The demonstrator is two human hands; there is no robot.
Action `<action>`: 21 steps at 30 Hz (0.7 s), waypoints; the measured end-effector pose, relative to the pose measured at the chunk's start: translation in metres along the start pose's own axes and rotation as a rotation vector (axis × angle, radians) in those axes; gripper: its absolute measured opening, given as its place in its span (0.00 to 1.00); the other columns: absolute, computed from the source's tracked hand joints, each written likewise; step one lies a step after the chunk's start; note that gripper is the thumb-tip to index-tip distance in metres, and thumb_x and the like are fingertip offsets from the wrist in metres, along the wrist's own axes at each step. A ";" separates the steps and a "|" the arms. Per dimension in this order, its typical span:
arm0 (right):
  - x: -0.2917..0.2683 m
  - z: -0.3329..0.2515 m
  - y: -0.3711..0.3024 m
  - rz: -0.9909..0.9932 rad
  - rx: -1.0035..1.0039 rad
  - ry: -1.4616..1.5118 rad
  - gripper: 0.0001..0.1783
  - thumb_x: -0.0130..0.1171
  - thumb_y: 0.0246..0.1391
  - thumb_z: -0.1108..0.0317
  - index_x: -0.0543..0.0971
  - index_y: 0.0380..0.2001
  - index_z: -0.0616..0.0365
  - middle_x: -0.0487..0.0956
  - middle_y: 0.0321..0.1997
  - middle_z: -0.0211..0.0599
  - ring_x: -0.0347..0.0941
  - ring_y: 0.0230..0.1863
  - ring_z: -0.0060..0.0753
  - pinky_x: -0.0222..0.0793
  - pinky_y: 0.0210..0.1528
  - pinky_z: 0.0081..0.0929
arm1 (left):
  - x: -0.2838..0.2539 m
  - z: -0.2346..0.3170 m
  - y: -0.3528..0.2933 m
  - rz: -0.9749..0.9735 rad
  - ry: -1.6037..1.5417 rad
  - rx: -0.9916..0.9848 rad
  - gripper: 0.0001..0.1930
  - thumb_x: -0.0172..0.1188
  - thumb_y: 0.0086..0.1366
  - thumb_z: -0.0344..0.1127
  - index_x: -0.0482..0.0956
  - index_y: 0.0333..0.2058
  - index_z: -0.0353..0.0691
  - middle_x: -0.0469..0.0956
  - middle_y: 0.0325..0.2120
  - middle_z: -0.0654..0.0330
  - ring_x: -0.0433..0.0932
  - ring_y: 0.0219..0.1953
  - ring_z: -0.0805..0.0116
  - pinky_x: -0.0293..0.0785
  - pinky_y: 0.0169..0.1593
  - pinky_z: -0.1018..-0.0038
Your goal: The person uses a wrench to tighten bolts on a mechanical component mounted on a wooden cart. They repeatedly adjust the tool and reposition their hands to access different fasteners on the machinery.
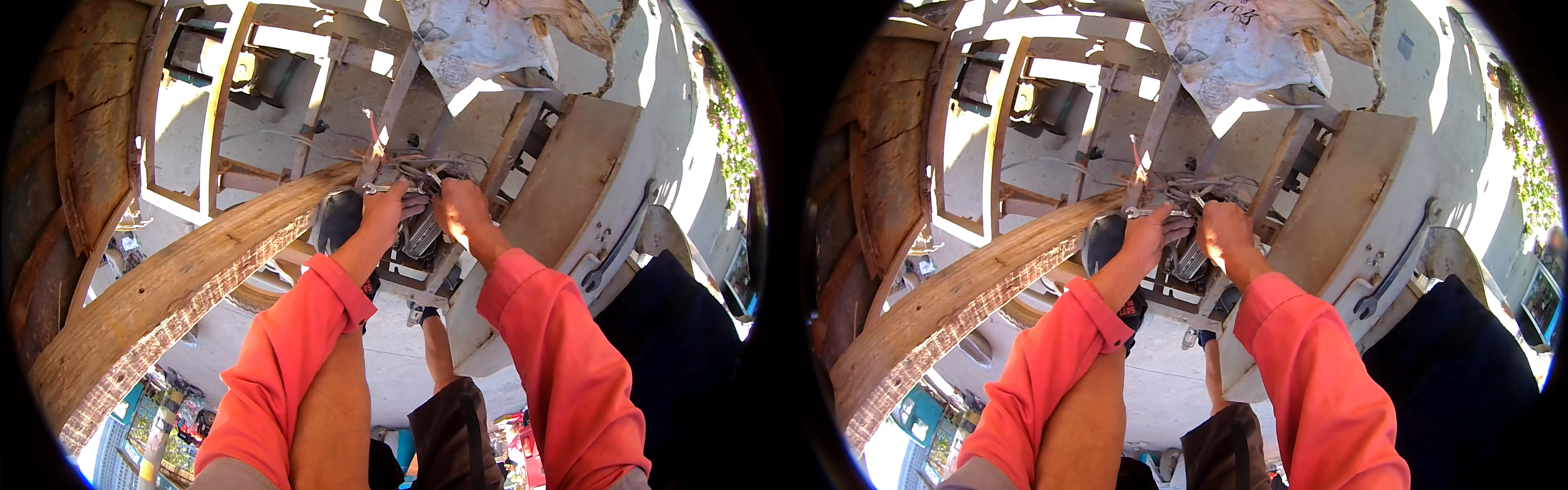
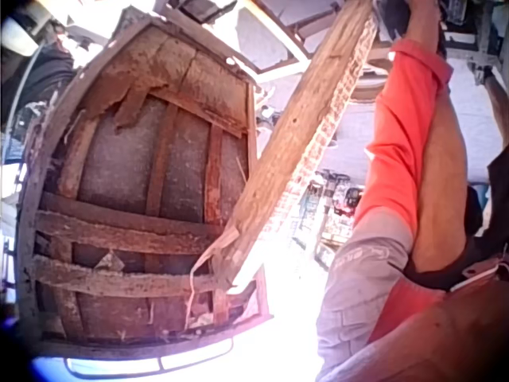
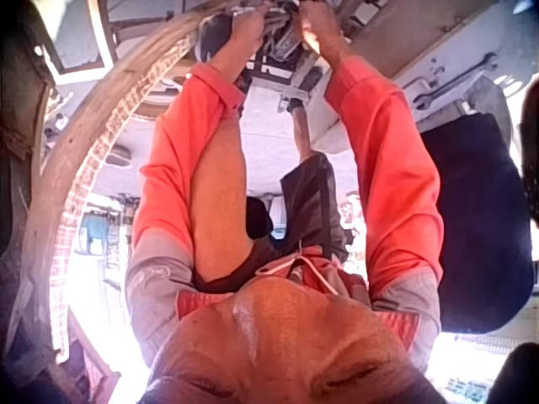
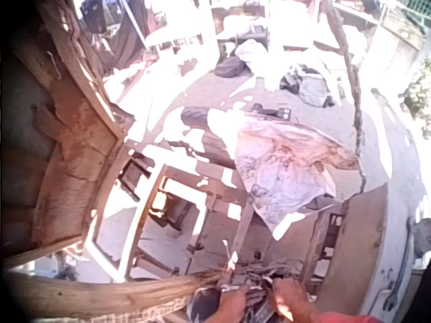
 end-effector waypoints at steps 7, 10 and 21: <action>-0.001 0.001 0.003 0.004 0.080 0.044 0.12 0.55 0.49 0.67 0.81 0.31 0.64 0.80 0.34 0.58 0.77 0.40 0.60 0.73 0.43 0.47 | 0.002 0.000 0.003 -0.038 -0.124 -0.010 0.14 0.50 0.71 0.40 0.71 0.43 0.33 0.77 0.40 0.50 0.79 0.43 0.54 0.78 0.48 0.60; 0.000 0.002 0.004 -0.011 0.096 0.041 0.13 0.55 0.49 0.66 0.81 0.32 0.63 0.80 0.35 0.58 0.77 0.41 0.60 0.72 0.44 0.47 | -0.001 -0.006 0.009 -0.060 -0.150 -0.003 0.13 0.51 0.71 0.40 0.71 0.43 0.34 0.76 0.40 0.53 0.79 0.43 0.55 0.78 0.47 0.61; -0.003 0.000 0.005 -0.016 0.125 0.064 0.12 0.55 0.49 0.65 0.81 0.34 0.59 0.80 0.37 0.54 0.76 0.44 0.58 0.71 0.47 0.48 | -0.001 -0.009 0.011 -0.068 -0.077 -0.013 0.13 0.52 0.70 0.40 0.72 0.44 0.36 0.78 0.39 0.53 0.79 0.43 0.59 0.74 0.51 0.63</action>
Point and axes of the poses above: each hand's wrist, its own y-axis towards the middle knuckle, its own x-axis out of the palm, z = x × y, the point moved 8 cm from there along y, towards the middle knuckle
